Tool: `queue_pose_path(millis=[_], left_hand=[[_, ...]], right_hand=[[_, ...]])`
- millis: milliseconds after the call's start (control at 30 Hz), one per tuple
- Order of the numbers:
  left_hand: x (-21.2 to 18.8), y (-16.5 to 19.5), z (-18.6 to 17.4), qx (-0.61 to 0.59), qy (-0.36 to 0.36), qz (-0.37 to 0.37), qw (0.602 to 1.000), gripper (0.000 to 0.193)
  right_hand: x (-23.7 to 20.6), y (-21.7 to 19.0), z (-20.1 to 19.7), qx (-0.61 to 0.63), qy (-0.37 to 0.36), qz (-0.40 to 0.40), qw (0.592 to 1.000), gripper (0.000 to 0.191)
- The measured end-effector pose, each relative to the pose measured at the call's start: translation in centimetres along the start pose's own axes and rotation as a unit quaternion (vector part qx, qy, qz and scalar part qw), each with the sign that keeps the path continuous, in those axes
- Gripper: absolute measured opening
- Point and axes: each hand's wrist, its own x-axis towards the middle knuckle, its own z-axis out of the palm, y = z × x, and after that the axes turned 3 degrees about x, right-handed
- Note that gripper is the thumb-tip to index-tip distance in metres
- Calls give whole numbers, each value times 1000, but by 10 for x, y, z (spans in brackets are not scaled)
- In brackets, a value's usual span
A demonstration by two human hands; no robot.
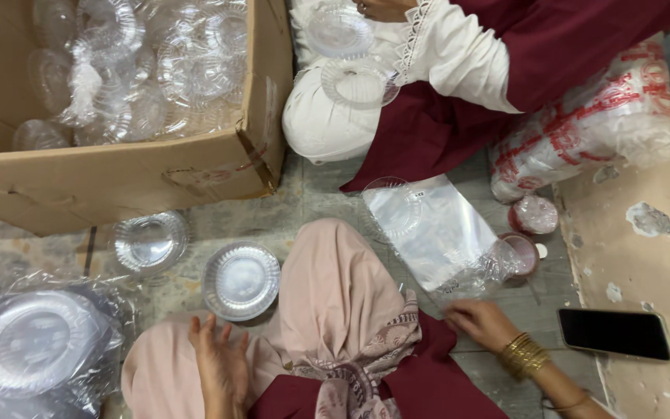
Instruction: The person sits on the floor and repeatedly picks up clear plastic plates, places them into plastic bags, and sets the packaged plates aside. Another person works nearby doing the same task.
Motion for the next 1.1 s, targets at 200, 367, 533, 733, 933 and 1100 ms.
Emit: queue_pose_path(millis=[200,367,533,733,933,1100], left_hand=[[-34,20,-6,-3,-51,18,999,68],[-75,63,-18,-2,-86,50,995,55],[-96,89,-26,60,-88,89,990,50],[-92,65,59,192,-307,174,916,73],[-106,68,101,180,-350,178,902,37],[-98,81,94,86,-302,220,924,28]], right_hand=[[64,-76,42,76,60,-7,995,39],[98,-85,38,174,35,4,984,23],[104,-80,-42,504,217,-33,835,13],[67,-143,-71,382,134,-216,888,36],[40,-206,-13,320,39,-269,907,25],[42,-242,-3,366,22,-285,885,46]])
